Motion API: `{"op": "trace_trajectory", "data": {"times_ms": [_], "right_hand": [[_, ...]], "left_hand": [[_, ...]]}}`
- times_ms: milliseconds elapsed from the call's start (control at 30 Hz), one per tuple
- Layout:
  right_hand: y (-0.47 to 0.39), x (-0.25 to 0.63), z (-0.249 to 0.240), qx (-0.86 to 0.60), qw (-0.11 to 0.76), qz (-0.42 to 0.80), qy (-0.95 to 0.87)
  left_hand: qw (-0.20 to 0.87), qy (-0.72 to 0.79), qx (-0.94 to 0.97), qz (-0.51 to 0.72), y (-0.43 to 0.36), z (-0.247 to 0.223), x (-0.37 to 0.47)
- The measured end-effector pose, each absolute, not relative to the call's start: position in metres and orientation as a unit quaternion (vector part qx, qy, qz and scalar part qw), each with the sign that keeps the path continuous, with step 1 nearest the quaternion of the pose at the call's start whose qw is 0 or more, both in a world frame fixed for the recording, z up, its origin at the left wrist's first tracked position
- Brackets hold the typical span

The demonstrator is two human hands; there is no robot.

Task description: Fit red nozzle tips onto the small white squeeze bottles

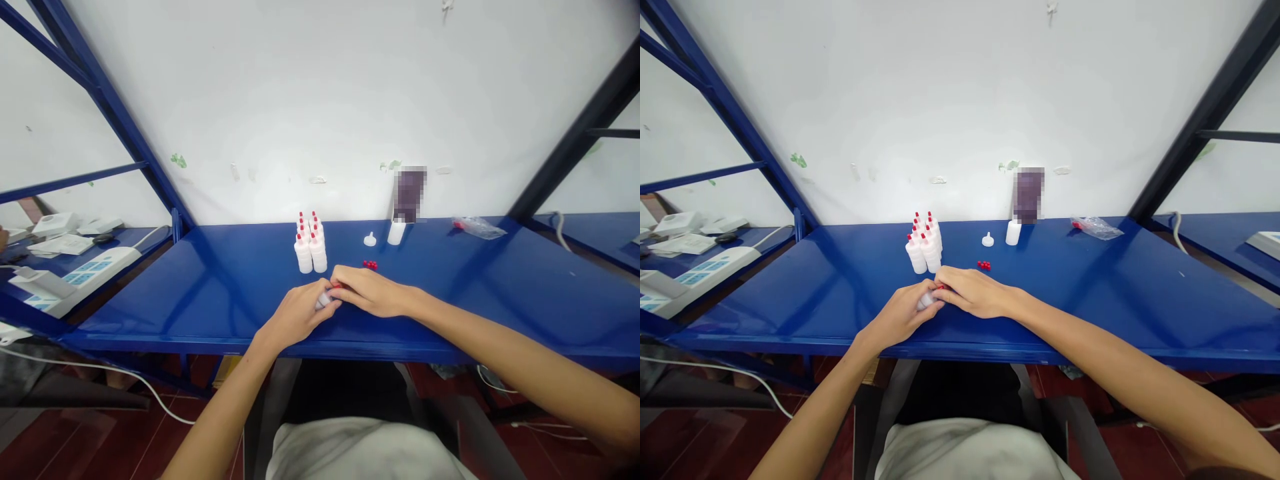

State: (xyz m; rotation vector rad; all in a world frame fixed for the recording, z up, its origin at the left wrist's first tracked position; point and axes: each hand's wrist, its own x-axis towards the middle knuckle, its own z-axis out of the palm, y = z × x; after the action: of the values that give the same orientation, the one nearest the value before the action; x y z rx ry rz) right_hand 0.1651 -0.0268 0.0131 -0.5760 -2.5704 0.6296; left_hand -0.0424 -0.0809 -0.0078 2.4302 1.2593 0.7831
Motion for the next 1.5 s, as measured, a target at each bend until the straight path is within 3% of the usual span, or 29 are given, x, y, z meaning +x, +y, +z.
{"op": "trace_trajectory", "data": {"times_ms": [167, 300, 467, 567, 667, 1067, 1200, 1367, 1500], "right_hand": [[-0.03, 0.162, 0.015, -0.192, 0.215, 0.229, -0.93], [-0.015, 0.179, 0.026, -0.27, 0.252, 0.242, -0.897], [0.03, 0.228, 0.033, -0.431, 0.135, 0.124, -0.883], [0.05, 0.247, 0.029, -0.455, 0.06, 0.161, -0.874], [0.057, 0.251, 0.025, -0.446, 0.044, 0.21, -0.869], [0.051, 0.248, 0.032, -0.437, 0.059, 0.221, -0.87], [0.029, 0.232, 0.043, -0.45, 0.16, 0.174, -0.861], [-0.011, 0.184, 0.032, -0.278, 0.2, 0.312, -0.886], [-0.023, 0.164, 0.021, -0.238, 0.234, 0.336, -0.881]], "left_hand": [[0.119, 0.416, 0.865, 0.255, -0.083, -0.009, -0.044], [0.111, 0.415, 0.857, 0.286, -0.084, -0.008, -0.043], [0.136, 0.435, 0.848, 0.271, -0.082, -0.007, -0.043], [0.134, 0.441, 0.846, 0.268, -0.081, -0.008, -0.042], [0.136, 0.442, 0.844, 0.27, -0.08, -0.008, -0.042], [0.147, 0.446, 0.84, 0.273, -0.08, -0.006, -0.042], [0.141, 0.466, 0.833, 0.262, -0.081, -0.005, -0.04], [0.146, 0.48, 0.826, 0.256, -0.081, -0.007, -0.039], [0.163, 0.475, 0.82, 0.273, -0.081, -0.008, -0.04]]}}
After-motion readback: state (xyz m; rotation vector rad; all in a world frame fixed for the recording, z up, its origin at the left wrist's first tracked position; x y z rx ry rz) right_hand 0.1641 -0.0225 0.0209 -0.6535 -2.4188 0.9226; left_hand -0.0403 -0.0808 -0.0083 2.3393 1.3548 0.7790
